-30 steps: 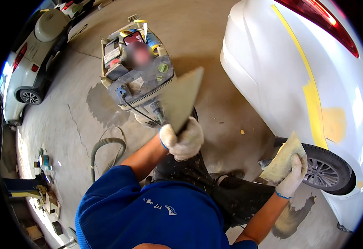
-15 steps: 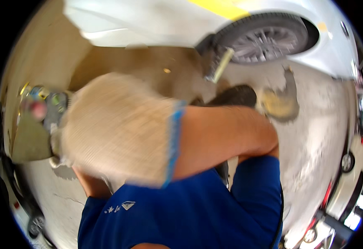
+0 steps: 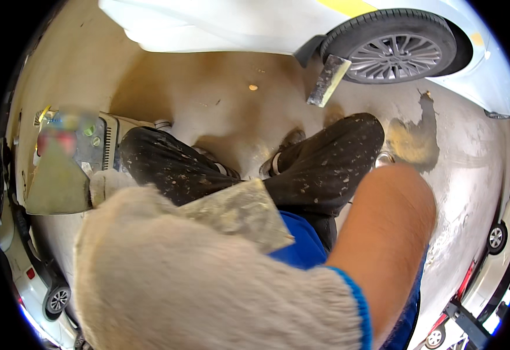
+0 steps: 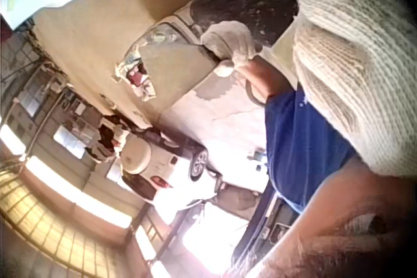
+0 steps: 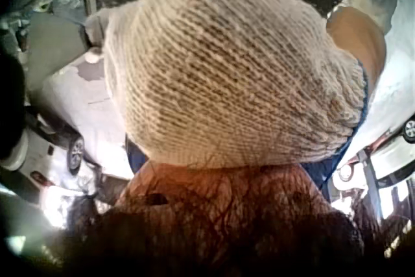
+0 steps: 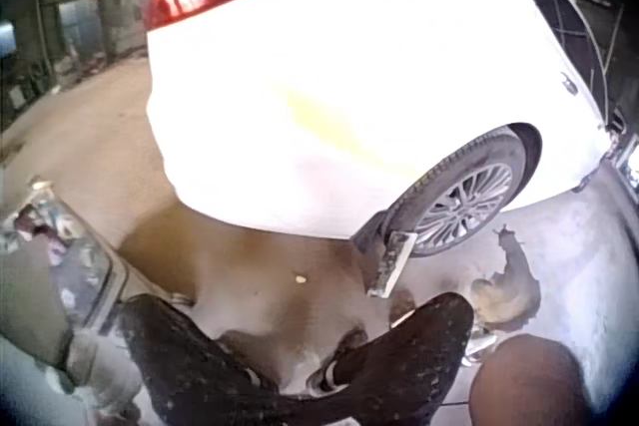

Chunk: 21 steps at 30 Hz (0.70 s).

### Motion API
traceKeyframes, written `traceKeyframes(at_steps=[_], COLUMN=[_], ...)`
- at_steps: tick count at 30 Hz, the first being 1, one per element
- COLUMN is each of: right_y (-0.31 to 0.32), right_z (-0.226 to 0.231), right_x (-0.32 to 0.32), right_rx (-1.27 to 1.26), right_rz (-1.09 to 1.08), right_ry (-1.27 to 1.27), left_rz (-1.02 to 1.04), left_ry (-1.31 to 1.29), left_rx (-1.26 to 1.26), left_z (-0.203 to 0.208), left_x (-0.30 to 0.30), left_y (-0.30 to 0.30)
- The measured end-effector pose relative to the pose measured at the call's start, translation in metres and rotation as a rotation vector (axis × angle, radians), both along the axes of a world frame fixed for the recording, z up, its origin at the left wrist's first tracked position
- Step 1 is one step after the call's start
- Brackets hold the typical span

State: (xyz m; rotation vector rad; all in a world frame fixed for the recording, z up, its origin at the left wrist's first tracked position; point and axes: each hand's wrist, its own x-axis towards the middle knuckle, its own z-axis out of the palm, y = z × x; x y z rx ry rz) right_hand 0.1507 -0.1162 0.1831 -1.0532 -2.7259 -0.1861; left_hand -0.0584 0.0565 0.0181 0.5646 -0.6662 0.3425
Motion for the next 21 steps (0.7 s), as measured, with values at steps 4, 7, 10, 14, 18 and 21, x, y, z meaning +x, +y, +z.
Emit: traceKeyframes(at_steps=[4, 7, 10, 14, 18, 21], right_y=[0.005, 0.012, 0.016, 0.027, 0.041, 0.034], right_z=[0.006, -0.021, -0.060, -0.099, -0.138, -0.142], right_x=[0.015, 0.057, 0.101, 0.090, 0.083, 0.057], right_rx=[-0.033, -0.156, -0.263, -0.276, -0.291, -0.311], right_rz=[-0.174, -0.480, -0.725, -0.698, -0.674, -0.562], right_ry=[0.107, 0.416, 0.934, 1.446, 1.411, 1.182], left_rz=[0.080, 0.952, 0.835, 0.708, 0.723, 0.698], left_ry=[0.054, 0.960, 1.486, 1.398, 1.370, 1.336], left_rx=[0.062, -0.034, 0.369, 0.361, 0.451, 0.453], left_z=[-0.007, 0.012, 0.020, 0.003, 0.006, 0.005], left_x=[0.000, 0.016, 0.033, 0.044, 0.054, 0.063], left_y=[-0.010, -0.056, -0.058, -0.069, -0.074, -0.074])
